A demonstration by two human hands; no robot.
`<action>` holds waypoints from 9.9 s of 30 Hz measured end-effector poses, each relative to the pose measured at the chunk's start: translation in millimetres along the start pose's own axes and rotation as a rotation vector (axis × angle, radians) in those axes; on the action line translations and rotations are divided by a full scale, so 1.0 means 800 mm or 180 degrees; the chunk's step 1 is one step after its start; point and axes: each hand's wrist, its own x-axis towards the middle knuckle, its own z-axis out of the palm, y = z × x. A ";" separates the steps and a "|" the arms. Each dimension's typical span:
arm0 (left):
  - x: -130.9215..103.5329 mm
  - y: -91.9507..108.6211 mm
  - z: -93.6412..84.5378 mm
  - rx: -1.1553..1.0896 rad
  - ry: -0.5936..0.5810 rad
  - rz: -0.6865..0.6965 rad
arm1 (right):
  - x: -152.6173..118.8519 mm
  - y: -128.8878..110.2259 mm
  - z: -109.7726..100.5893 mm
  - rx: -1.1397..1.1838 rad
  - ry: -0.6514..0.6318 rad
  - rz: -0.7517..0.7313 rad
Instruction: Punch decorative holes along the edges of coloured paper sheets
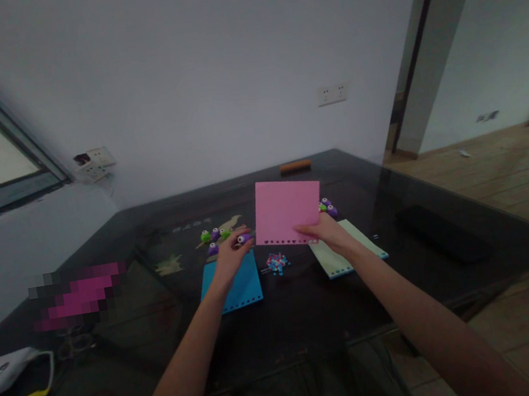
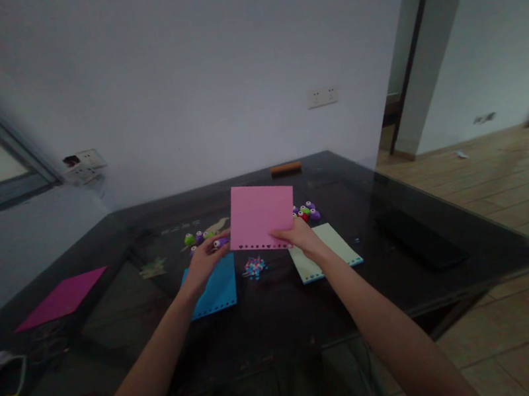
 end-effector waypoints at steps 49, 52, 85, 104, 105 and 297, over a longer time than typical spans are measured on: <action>-0.031 0.029 0.021 -0.0998 -0.0588 -0.0170 | 0.006 0.002 -0.007 -0.0529 0.0366 -0.0832; -0.032 0.029 0.021 -0.0972 -0.0572 -0.0151 | 0.007 0.003 -0.007 -0.0577 0.0347 -0.0888; -0.034 0.034 0.022 -0.0999 -0.0546 -0.0138 | -0.003 -0.012 0.001 -0.0760 0.0590 -0.0951; -0.031 0.031 0.021 -0.0774 -0.0398 0.0007 | -0.006 -0.019 -0.002 -0.1079 0.0678 -0.1555; -0.031 0.031 0.021 -0.0753 -0.0378 0.0022 | -0.005 -0.017 -0.004 -0.1105 0.0658 -0.1559; -0.031 0.029 0.020 -0.1045 -0.0470 -0.0585 | -0.003 -0.014 -0.006 -0.1018 -0.0128 -0.0794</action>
